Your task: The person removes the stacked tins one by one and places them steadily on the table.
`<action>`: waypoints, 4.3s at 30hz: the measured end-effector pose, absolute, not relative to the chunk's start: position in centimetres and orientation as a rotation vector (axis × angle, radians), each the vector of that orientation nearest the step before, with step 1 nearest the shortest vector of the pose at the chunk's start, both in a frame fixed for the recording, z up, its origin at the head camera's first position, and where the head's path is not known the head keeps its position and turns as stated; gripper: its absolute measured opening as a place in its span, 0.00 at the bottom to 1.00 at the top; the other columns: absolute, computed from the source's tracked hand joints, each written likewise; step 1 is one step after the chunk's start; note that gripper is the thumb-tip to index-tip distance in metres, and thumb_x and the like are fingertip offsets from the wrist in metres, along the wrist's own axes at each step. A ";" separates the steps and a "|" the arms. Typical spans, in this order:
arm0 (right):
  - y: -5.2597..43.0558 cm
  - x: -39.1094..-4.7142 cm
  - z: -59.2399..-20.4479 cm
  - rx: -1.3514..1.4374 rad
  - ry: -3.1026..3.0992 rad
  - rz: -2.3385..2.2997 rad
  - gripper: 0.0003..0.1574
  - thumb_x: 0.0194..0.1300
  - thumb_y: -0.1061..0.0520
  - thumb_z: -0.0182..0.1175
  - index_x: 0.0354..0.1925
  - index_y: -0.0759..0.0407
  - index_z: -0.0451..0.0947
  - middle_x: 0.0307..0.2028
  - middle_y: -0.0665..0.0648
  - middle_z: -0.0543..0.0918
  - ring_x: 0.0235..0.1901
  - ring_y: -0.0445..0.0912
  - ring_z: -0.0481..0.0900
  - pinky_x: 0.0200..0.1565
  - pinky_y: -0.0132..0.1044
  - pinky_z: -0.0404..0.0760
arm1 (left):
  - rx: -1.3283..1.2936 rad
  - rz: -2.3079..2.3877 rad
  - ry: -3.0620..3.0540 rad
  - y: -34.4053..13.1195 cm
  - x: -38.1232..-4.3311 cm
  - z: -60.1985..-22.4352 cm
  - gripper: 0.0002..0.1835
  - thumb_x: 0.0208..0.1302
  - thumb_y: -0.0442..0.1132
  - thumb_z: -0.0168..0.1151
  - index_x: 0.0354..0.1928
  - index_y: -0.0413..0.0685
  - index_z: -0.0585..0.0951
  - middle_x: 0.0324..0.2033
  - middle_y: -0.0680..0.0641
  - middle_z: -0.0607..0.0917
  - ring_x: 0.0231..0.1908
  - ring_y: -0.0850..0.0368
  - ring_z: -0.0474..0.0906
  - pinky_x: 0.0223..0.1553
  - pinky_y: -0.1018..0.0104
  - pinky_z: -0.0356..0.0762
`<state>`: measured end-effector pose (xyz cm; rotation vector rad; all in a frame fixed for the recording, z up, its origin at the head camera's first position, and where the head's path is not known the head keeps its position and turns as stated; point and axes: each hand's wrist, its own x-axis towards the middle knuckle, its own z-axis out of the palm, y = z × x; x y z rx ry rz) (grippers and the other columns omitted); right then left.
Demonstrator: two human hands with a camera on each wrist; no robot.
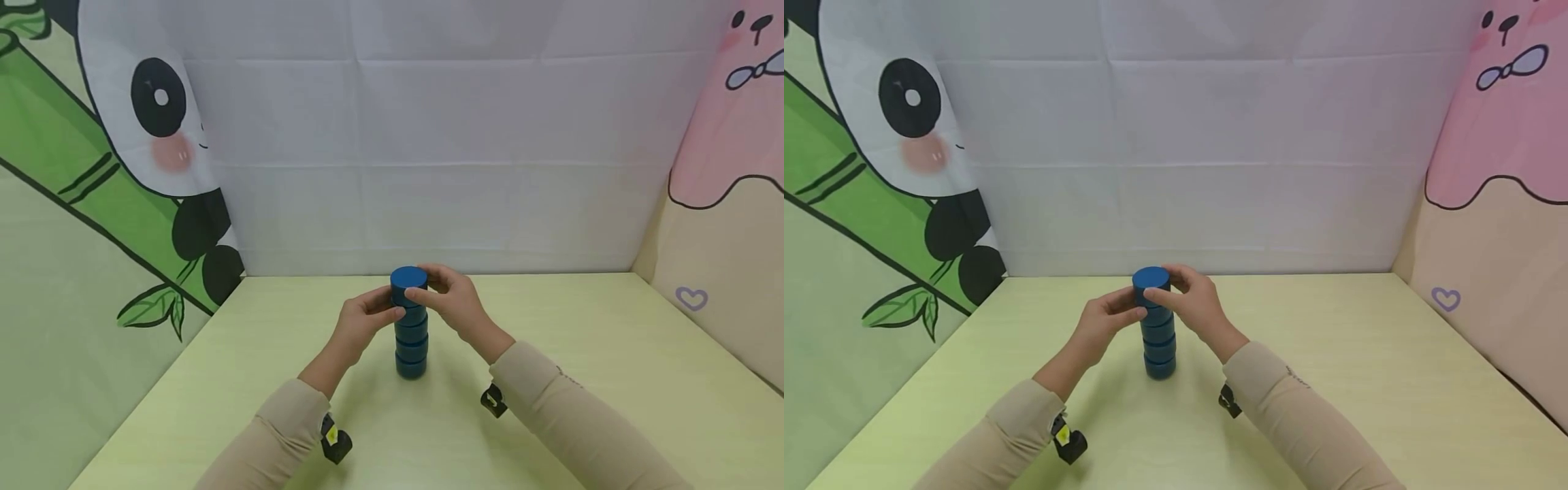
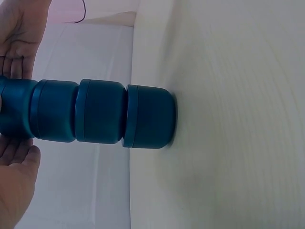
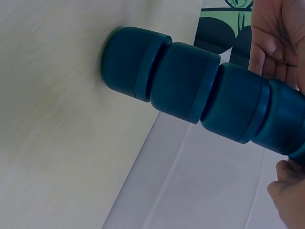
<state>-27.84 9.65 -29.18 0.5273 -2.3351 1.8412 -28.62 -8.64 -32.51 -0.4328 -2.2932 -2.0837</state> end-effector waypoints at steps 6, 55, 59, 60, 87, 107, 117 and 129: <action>10.2 -27.8 -29.2 0.489 -2.319 1.847 0.35 0.58 0.51 0.65 0.61 0.59 0.68 0.55 0.59 0.76 0.61 0.50 0.69 0.60 0.47 0.70 | -0.444 -2.092 -2.298 -8.6 -28.5 -32.7 0.27 0.57 0.41 0.66 0.60 0.47 0.74 0.55 0.45 0.78 0.56 0.51 0.75 0.56 0.56 0.73; 15.7 -26.7 -35.8 0.089 -2.649 1.613 0.37 0.51 0.48 0.70 0.55 0.63 0.72 0.47 0.59 0.80 0.45 0.48 0.77 0.46 0.42 0.79 | -0.400 -2.106 -2.299 -8.4 -28.6 -32.7 0.27 0.57 0.36 0.66 0.60 0.45 0.74 0.57 0.43 0.77 0.56 0.48 0.74 0.56 0.57 0.72; 15.9 -26.6 -36.1 0.070 -2.683 1.568 0.35 0.49 0.49 0.71 0.53 0.63 0.73 0.45 0.58 0.80 0.44 0.48 0.77 0.43 0.40 0.79 | -0.398 -2.107 -2.302 -8.4 -28.5 -32.6 0.27 0.57 0.36 0.65 0.60 0.44 0.73 0.57 0.43 0.76 0.57 0.48 0.74 0.56 0.56 0.72; 15.9 -26.6 -36.2 0.068 -2.689 1.562 0.35 0.49 0.49 0.71 0.52 0.63 0.73 0.44 0.58 0.81 0.43 0.48 0.77 0.43 0.39 0.79 | -0.398 -2.108 -2.301 -8.4 -28.5 -32.6 0.27 0.57 0.36 0.65 0.60 0.44 0.73 0.57 0.43 0.76 0.57 0.48 0.74 0.56 0.56 0.71; 16.2 -26.4 -36.9 0.082 -2.845 1.465 0.30 0.47 0.55 0.72 0.47 0.65 0.74 0.39 0.56 0.80 0.38 0.46 0.76 0.42 0.39 0.79 | -0.384 -2.112 -2.285 -8.1 -27.8 -32.6 0.27 0.57 0.37 0.66 0.60 0.45 0.74 0.57 0.43 0.76 0.57 0.48 0.73 0.57 0.56 0.71; 16.4 -26.4 -37.2 0.085 -2.903 1.413 0.30 0.47 0.54 0.73 0.46 0.65 0.74 0.38 0.56 0.80 0.37 0.46 0.75 0.41 0.40 0.78 | -0.419 -2.118 -2.270 -8.1 -27.9 -32.9 0.27 0.57 0.37 0.65 0.60 0.43 0.73 0.57 0.42 0.76 0.57 0.48 0.73 0.56 0.56 0.71; 16.4 -26.2 -37.0 0.126 -2.921 1.375 0.31 0.44 0.55 0.74 0.45 0.67 0.75 0.36 0.57 0.80 0.35 0.46 0.75 0.37 0.39 0.78 | -0.413 -2.122 -2.254 -8.1 -27.9 -33.0 0.26 0.57 0.36 0.65 0.60 0.43 0.74 0.56 0.42 0.77 0.57 0.48 0.74 0.56 0.56 0.72; 16.7 -26.6 -37.4 0.128 -2.917 1.369 0.30 0.42 0.58 0.75 0.44 0.68 0.76 0.36 0.57 0.80 0.35 0.46 0.75 0.37 0.39 0.78 | -0.405 -2.130 -2.244 -7.9 -28.0 -33.0 0.26 0.57 0.35 0.65 0.59 0.44 0.74 0.56 0.42 0.77 0.56 0.48 0.74 0.56 0.56 0.72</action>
